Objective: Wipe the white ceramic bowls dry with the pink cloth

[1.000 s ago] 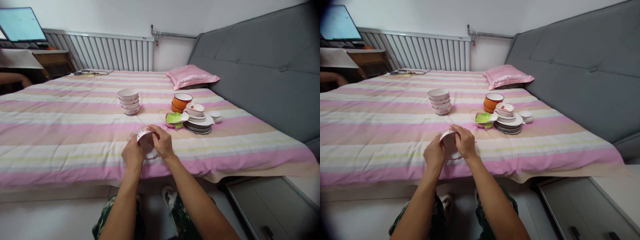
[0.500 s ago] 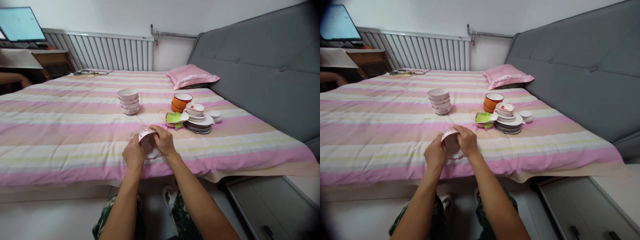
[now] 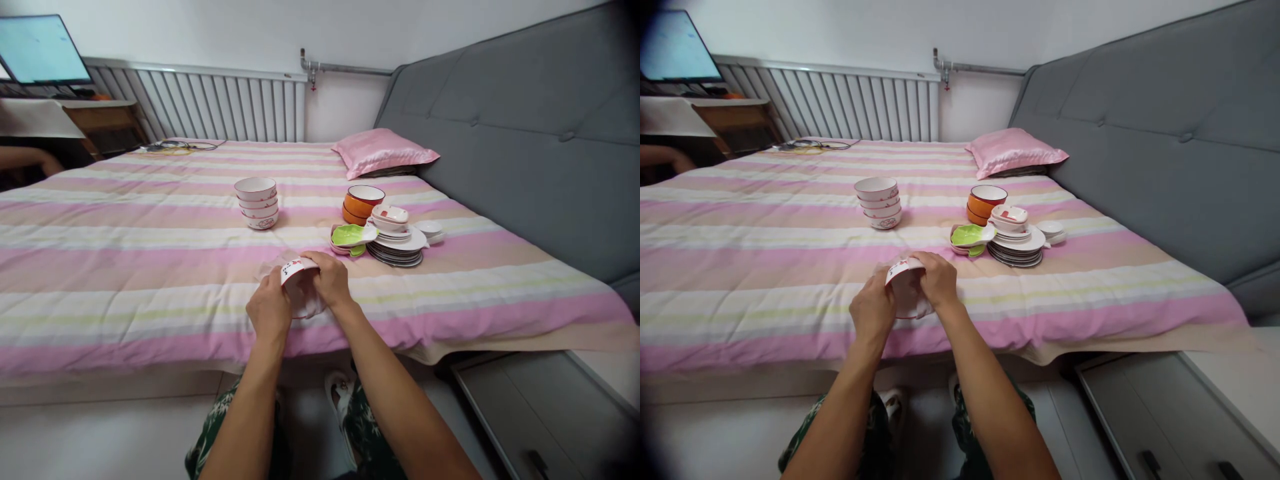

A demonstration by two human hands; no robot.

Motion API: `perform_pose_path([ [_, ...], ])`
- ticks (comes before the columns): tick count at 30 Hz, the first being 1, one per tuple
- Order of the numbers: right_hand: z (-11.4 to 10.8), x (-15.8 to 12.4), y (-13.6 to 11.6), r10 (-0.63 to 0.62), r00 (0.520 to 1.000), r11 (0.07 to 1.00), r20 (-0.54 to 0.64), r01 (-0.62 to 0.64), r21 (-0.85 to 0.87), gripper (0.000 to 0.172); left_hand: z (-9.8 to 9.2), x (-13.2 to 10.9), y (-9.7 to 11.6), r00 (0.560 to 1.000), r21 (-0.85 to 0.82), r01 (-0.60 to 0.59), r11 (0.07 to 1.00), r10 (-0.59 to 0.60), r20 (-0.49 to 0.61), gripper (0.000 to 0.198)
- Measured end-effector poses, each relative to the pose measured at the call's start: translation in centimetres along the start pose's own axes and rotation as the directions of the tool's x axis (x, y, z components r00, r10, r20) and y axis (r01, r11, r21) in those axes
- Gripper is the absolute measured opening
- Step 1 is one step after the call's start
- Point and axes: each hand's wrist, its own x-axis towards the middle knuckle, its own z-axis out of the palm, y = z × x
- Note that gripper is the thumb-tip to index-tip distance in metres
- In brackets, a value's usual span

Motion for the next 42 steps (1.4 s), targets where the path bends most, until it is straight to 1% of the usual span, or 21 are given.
perform_pose_path([
  [8, 0.1, 0.2, 0.9, 0.082, 0.995, 0.995, 0.051, -0.079, -0.067, 0.047, -0.2, 0.1, 0.2, 1.0, 0.002, -0.002, 1.0, 0.001, 0.016, 0.039],
  [13, 0.3, 0.2, 1.4, 0.095, 0.994, 0.995, 0.057, -0.094, -0.032, 0.049, -0.1, 0.1, 0.3, 0.999, 0.016, 0.014, 1.0, -0.015, 0.029, 0.039],
  [19, 0.6, 0.2, 1.7, 0.143, 0.987, 0.99, 0.076, -0.143, -0.013, 0.052, -0.1, 0.3, 0.1, 0.999, 0.013, 0.022, 1.0, -0.022, 0.037, 0.039],
  [29, 1.1, 0.1, 2.2, 0.182, 0.979, 0.976, 0.089, -0.191, 0.104, 0.042, -0.1, 0.6, -0.2, 0.996, 0.0, 0.054, 0.999, -0.054, 0.069, 0.037],
  [34, 2.0, -0.1, 3.1, 0.226, 0.972, 0.96, 0.07, -0.235, 0.155, 0.033, -0.2, 0.7, -0.2, 0.994, -0.012, 0.076, 0.997, -0.074, 0.085, 0.039],
  [38, 2.8, -0.3, 3.7, 0.241, 0.969, 0.957, 0.046, -0.245, 0.156, 0.032, -0.3, 0.8, -0.2, 0.991, -0.007, 0.1, 0.995, -0.099, 0.095, 0.039],
  [42, 3.2, -0.4, 3.9, 0.268, 0.962, 0.953, 0.052, -0.272, 0.135, 0.031, -0.2, 0.8, -0.4, 0.986, -0.02, 0.132, 0.991, -0.129, 0.109, 0.039],
])
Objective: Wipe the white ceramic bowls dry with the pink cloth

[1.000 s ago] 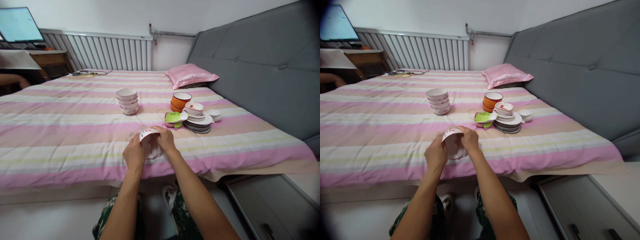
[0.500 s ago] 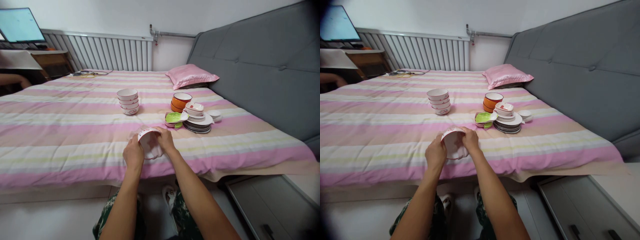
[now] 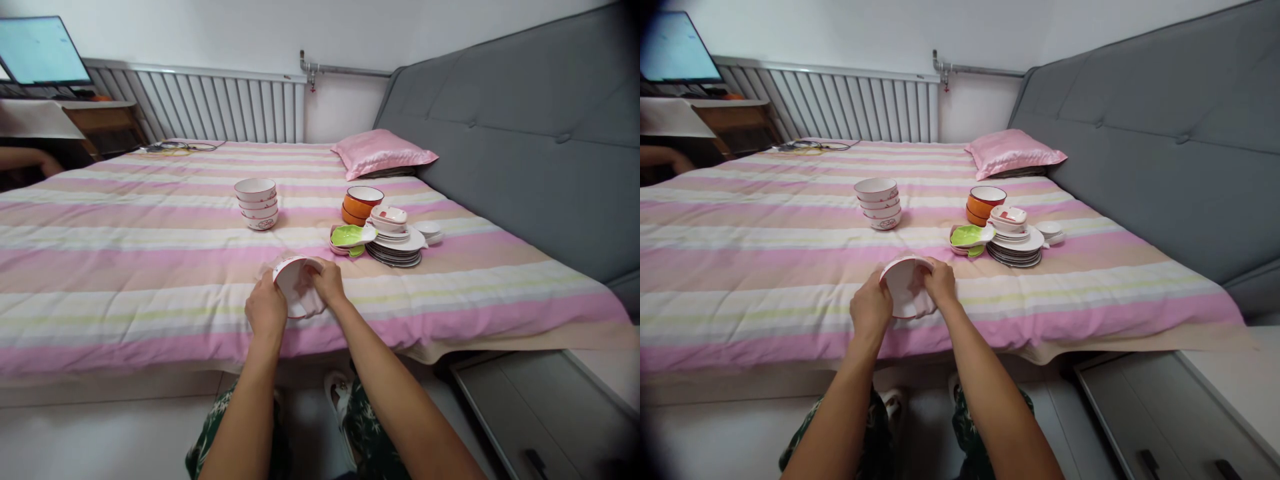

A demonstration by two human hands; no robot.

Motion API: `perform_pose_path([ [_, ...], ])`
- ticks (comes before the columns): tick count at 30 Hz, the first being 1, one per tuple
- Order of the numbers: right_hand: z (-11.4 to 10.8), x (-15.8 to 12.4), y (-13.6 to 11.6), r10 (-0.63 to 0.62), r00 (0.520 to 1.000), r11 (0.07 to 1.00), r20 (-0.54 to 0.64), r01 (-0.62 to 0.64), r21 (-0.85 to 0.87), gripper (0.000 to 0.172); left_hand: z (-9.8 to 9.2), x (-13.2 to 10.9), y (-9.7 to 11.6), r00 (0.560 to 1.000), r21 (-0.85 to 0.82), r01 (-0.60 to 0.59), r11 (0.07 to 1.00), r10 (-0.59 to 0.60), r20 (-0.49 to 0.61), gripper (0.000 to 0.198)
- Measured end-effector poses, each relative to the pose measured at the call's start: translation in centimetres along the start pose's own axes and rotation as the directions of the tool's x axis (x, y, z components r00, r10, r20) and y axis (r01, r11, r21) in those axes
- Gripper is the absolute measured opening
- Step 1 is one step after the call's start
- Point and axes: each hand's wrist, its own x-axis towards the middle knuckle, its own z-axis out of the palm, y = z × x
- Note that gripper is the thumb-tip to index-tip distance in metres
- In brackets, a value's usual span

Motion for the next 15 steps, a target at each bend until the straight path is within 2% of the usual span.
perform_pose_path([
  [15, 0.07, -0.31, -0.57, 0.14, 0.99, 0.984, 0.027, -0.136, -0.119, 0.025, 0.33, 0.23, -0.44, 0.998, -0.02, 0.06, 0.998, -0.06, 0.017, 0.041],
])
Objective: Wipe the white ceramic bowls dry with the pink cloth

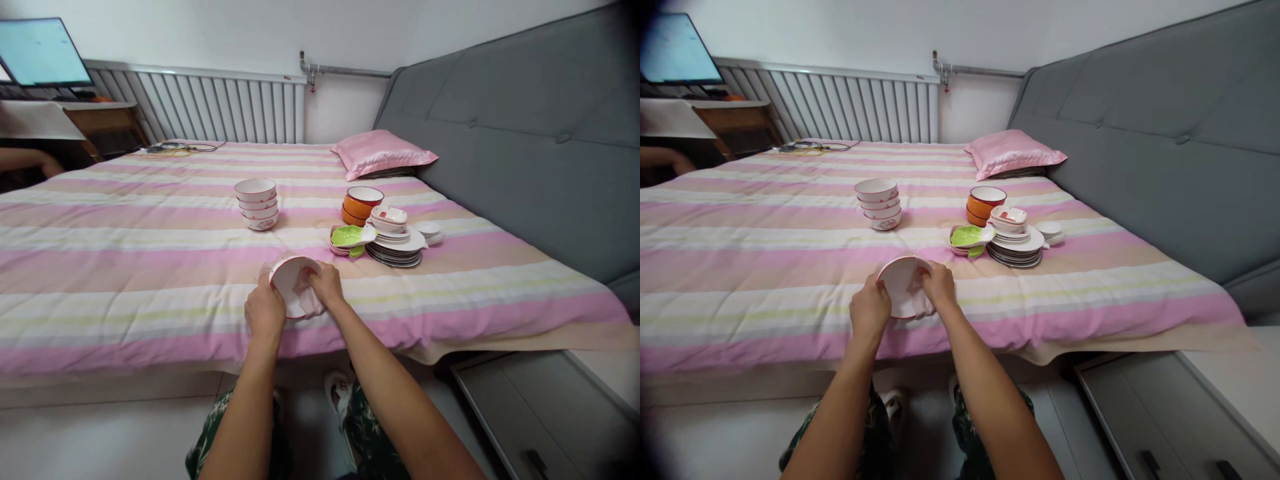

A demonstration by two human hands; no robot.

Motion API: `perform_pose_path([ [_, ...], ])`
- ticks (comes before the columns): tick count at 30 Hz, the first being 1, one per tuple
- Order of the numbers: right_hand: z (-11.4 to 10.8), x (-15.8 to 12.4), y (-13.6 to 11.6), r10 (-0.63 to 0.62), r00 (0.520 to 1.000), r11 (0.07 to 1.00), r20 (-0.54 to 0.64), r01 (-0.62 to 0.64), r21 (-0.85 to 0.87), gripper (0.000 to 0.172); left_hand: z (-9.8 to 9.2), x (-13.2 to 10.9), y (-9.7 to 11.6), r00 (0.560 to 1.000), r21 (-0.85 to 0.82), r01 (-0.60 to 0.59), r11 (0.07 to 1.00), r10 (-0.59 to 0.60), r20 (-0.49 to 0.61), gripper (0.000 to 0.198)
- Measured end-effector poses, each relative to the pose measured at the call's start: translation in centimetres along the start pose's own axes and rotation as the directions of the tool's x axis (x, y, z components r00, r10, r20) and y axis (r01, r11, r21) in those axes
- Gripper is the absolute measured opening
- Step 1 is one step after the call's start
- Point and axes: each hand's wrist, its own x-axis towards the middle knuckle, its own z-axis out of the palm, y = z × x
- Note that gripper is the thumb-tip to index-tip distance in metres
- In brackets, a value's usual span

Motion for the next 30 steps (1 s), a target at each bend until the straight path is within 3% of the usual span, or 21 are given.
perform_pose_path([
  [7, 0.0, -0.2, -0.3, 0.032, 0.999, 0.999, 0.005, -0.031, -0.019, 0.023, -0.1, 0.2, -0.1, 1.0, -0.035, 0.025, 0.999, -0.024, 0.009, 0.042],
  [14, -0.4, -0.9, -0.9, -0.017, 0.999, 1.0, -0.033, 0.018, 0.025, 0.03, 0.1, -0.2, 0.0, 0.997, -0.191, 0.021, 0.981, -0.035, -0.072, 0.041],
  [20, -0.8, -1.2, -1.1, -0.073, 0.99, 0.986, -0.118, 0.089, 0.14, 0.033, 0.4, -0.6, 0.3, 0.99, -0.363, 0.037, 0.931, -0.083, -0.11, 0.041],
  [30, -0.9, -0.9, -1.1, -0.077, 0.986, 0.984, -0.146, 0.098, 0.146, 0.032, 1.4, -0.4, 0.3, 0.985, -0.577, 0.066, 0.814, -0.146, -0.094, 0.037],
])
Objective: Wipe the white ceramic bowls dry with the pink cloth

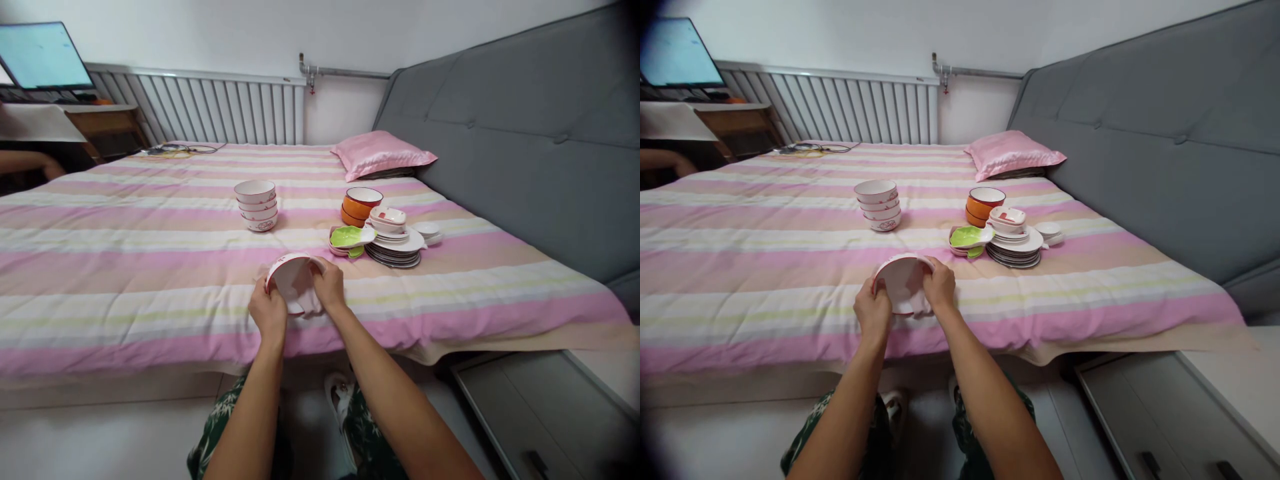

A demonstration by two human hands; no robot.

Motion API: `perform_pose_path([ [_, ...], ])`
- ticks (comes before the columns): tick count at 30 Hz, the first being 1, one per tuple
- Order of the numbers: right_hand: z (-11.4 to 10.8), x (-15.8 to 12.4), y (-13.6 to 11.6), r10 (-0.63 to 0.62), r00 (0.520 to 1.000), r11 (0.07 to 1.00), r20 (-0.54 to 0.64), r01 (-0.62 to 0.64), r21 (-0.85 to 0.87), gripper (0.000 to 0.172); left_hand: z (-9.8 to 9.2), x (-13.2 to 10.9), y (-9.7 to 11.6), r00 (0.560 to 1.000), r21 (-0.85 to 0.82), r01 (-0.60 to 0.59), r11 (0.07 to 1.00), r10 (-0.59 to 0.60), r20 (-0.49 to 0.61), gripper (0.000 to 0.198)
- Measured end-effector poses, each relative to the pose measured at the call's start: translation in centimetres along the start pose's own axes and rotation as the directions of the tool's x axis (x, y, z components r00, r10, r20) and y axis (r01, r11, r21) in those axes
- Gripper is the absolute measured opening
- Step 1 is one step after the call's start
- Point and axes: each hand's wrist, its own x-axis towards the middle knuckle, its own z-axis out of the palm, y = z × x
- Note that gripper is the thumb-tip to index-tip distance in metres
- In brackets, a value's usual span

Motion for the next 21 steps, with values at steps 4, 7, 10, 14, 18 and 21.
perform_pose_path([
  [4, 0.0, 0.1, -0.1, -0.002, 1.0, 1.0, -0.015, 0.003, 0.015, 0.03, 0.6, 0.3, -0.8, 1.0, -0.151, 0.029, 0.988, -0.031, -0.006, 0.036],
  [7, 0.0, 0.0, -0.2, 0.001, 1.0, 1.0, -0.026, -0.001, 0.02, 0.029, 1.3, 0.5, -1.5, 0.998, -0.303, 0.056, 0.951, -0.059, -0.003, 0.034],
  [10, 0.0, -0.1, -0.5, 0.011, 0.999, 1.0, -0.032, -0.01, 0.015, 0.029, 1.8, 0.6, -1.9, 0.995, -0.446, 0.094, 0.89, -0.096, 0.018, 0.03],
  [14, 0.2, -0.2, -0.6, 0.025, 0.998, 1.0, -0.049, -0.025, 0.007, 0.03, 2.3, 0.5, -1.8, 0.983, -0.613, 0.17, 0.772, -0.18, 0.046, 0.024],
  [18, 0.5, -0.3, -0.5, 0.046, 0.996, 0.999, -0.07, -0.047, -0.011, 0.03, 2.8, 0.4, -1.8, 0.972, -0.675, 0.204, 0.709, -0.229, 0.054, 0.021],
  [21, 0.7, -0.3, -0.3, 0.062, 0.995, 0.998, -0.082, -0.062, 0.002, 0.031, 3.2, 0.2, -1.7, 0.965, -0.712, 0.219, 0.667, -0.257, 0.056, 0.023],
])
